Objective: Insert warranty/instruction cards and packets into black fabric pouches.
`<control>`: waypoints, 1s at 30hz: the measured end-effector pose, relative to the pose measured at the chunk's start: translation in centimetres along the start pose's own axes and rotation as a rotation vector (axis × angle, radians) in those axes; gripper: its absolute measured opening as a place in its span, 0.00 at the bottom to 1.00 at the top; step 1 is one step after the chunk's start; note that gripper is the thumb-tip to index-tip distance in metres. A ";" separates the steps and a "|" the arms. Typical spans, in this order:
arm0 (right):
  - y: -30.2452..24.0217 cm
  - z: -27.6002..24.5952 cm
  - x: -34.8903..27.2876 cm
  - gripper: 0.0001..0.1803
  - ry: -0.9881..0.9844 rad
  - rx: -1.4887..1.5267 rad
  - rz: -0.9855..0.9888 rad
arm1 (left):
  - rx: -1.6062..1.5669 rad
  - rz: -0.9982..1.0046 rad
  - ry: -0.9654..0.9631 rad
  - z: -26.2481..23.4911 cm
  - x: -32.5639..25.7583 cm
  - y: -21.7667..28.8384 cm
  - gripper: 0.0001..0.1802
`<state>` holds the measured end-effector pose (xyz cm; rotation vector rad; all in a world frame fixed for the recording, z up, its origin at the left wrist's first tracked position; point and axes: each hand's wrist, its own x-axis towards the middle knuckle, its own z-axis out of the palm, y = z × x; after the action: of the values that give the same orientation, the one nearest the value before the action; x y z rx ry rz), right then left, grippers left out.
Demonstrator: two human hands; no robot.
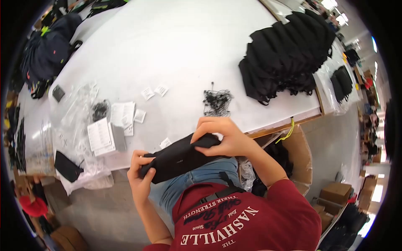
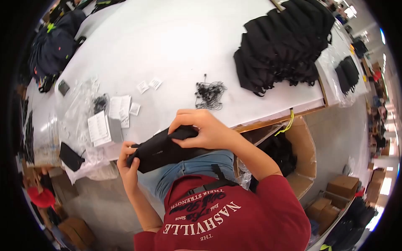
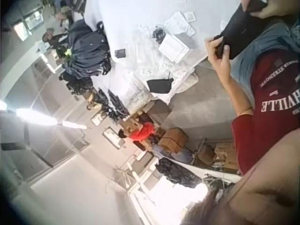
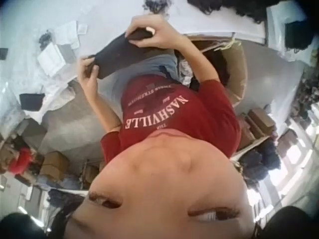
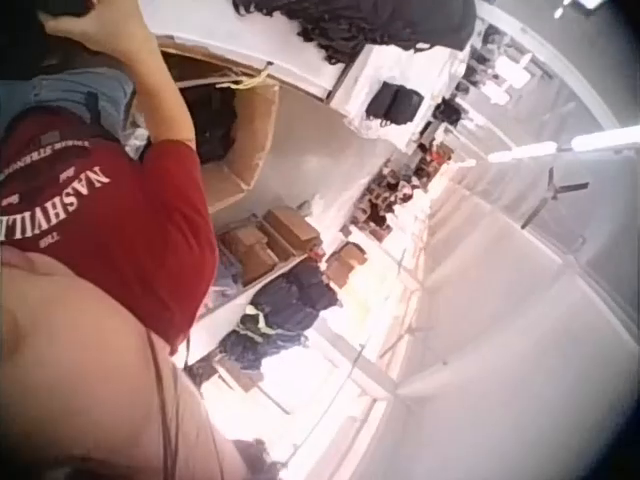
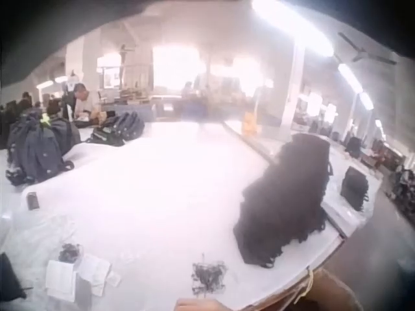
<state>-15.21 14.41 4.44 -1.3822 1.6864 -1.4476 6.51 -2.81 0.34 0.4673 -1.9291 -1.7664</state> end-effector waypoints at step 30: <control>0.5 -28.7 -20.3 0.29 1.890 -0.302 -0.224 | -0.126 -0.675 -0.561 2.2 -2.4 -10.8 0.17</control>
<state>-33.26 44.41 7.92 0.2170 2.7260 -3.0823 6.46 -0.84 -10.80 0.6911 -2.1525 -2.6629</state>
